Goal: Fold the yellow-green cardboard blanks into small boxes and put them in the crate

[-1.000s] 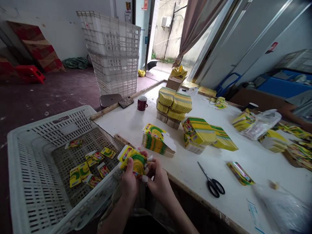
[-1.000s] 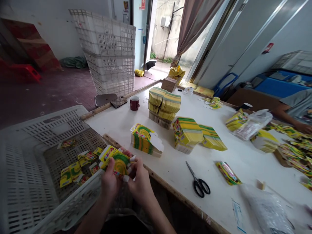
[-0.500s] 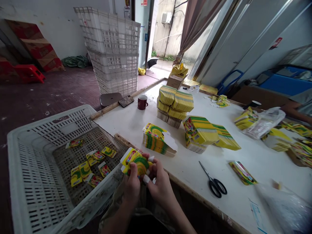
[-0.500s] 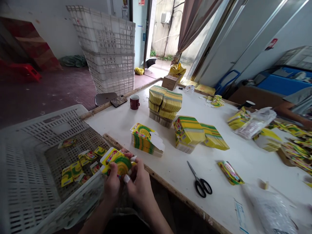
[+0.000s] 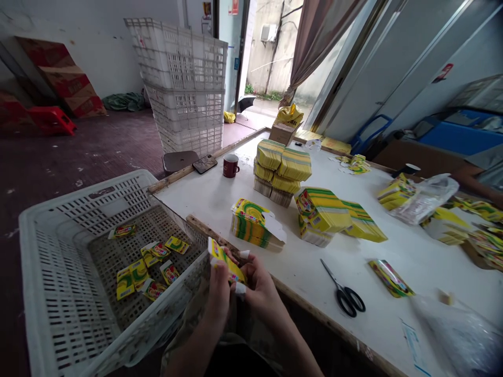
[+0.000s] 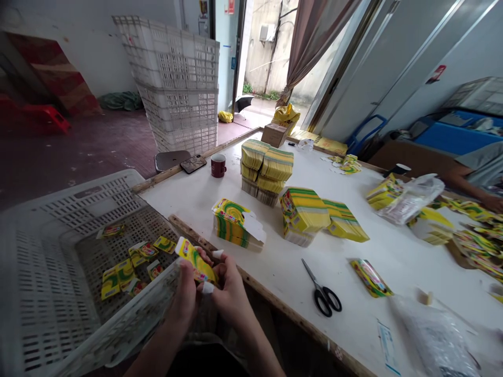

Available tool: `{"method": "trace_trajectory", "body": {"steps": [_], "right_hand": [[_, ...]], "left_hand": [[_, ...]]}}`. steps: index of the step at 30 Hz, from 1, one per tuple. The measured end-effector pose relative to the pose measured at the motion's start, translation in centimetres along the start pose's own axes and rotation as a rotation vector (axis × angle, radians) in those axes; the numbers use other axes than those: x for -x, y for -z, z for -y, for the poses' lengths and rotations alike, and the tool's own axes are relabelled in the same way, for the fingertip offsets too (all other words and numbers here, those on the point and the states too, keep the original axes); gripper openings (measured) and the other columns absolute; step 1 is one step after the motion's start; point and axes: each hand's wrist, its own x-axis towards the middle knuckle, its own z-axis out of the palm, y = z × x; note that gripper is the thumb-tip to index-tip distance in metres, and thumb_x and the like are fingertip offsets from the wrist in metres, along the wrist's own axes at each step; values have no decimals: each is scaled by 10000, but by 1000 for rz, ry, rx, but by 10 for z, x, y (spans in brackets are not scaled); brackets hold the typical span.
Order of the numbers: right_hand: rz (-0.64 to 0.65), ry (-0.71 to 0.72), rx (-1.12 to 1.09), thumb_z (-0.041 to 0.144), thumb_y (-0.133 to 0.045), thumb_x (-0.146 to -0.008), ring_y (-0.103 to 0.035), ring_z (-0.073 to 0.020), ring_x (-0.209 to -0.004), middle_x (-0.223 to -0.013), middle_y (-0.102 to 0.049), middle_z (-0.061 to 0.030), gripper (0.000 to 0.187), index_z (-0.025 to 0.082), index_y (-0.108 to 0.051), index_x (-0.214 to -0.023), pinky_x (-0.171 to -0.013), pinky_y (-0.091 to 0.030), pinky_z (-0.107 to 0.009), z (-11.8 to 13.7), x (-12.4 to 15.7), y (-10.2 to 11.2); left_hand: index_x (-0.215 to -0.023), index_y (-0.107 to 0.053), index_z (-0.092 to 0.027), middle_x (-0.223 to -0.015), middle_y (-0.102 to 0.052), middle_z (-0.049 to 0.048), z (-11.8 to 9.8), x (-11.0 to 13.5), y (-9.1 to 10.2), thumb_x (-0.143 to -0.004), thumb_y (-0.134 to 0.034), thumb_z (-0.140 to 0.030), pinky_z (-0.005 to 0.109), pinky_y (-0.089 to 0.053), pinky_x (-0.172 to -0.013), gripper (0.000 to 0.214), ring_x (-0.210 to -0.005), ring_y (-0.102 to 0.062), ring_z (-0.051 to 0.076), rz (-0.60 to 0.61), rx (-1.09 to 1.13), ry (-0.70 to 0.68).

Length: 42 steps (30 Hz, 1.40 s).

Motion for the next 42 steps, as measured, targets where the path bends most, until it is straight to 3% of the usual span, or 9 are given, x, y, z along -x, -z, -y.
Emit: {"method": "trace_trajectory", "body": {"steps": [4,10,16,20,23,27,33,38,42], "right_hand": [[-39,54,23,448,-723,-749,-589,-167,-757,-800,-620,0,410,216,-569,-1049,-680,-462,-265,8,-1,15],[-139,166,329,357,-581,-869,-632,-200,-732,-772,-696,-32,214,188,-699,-931,-649,-498,-282,14,2,28],[-31,432,844,122,-517,-873,-637,-233,-887,-934,-725,-55,313,294,-739,-1010,-825,-503,-395,45,10,56],[151,547,1070,125,-604,-863,-588,-250,-1066,-941,-721,-3,342,395,-700,-1050,-1130,-232,-544,47,17,49],[-4,598,937,154,-616,-853,-420,-270,-1316,-1276,-590,-33,508,396,-534,-1292,-1175,-128,-561,36,19,41],[-410,420,484,330,-654,-833,-297,-327,-1404,-1510,-322,-131,735,271,-284,-1465,-1132,-263,-555,22,14,41],[-144,-52,-121,486,-622,-838,-635,-307,-1060,-1097,-689,-126,578,196,-511,-1326,-901,-514,-447,5,6,31],[-104,78,68,521,-545,-881,-620,-291,-1103,-1180,-674,-116,581,203,-500,-1365,-986,-470,-449,9,10,32],[33,299,474,281,-573,-893,-478,-274,-1310,-1462,-468,-94,560,261,-428,-1433,-1102,-377,-447,15,18,31]], "left_hand": [[-1006,-638,-184,-880,-681,31,-10,-5,-2,-716,-721,-550,267,-511,-738,475,-806,-633,177,128,0,-36],[-884,-698,-167,-829,-731,25,-11,-7,0,-760,-736,-388,251,-508,-724,256,-753,-645,166,36,-111,18],[-1281,-544,-199,-1267,-615,129,-45,-14,15,-785,-563,-666,379,-425,-1020,682,-1167,-570,277,292,-119,-153],[-1325,-510,-246,-1320,-580,109,-61,-9,15,-533,-874,-434,396,-396,-1046,892,-1228,-517,331,554,-617,-108],[-1258,-522,-261,-1163,-660,75,-52,-5,8,-622,-814,-287,376,-492,-883,701,-1035,-627,292,625,-773,-48],[-1246,-489,-245,-1054,-683,79,-35,1,1,-628,-786,-268,385,-502,-817,686,-958,-645,300,483,-829,-128],[-1314,-400,-246,-1230,-606,116,-23,12,-6,-709,-699,-193,359,-485,-905,677,-1086,-618,272,642,-779,-358],[-1205,-434,-252,-1096,-648,79,-25,10,-6,-705,-665,-164,332,-509,-794,558,-952,-656,251,614,-853,-355],[-1263,-406,-237,-1047,-666,87,-16,7,-3,-708,-639,-147,339,-516,-734,609,-878,-665,252,595,-791,-281]]}}
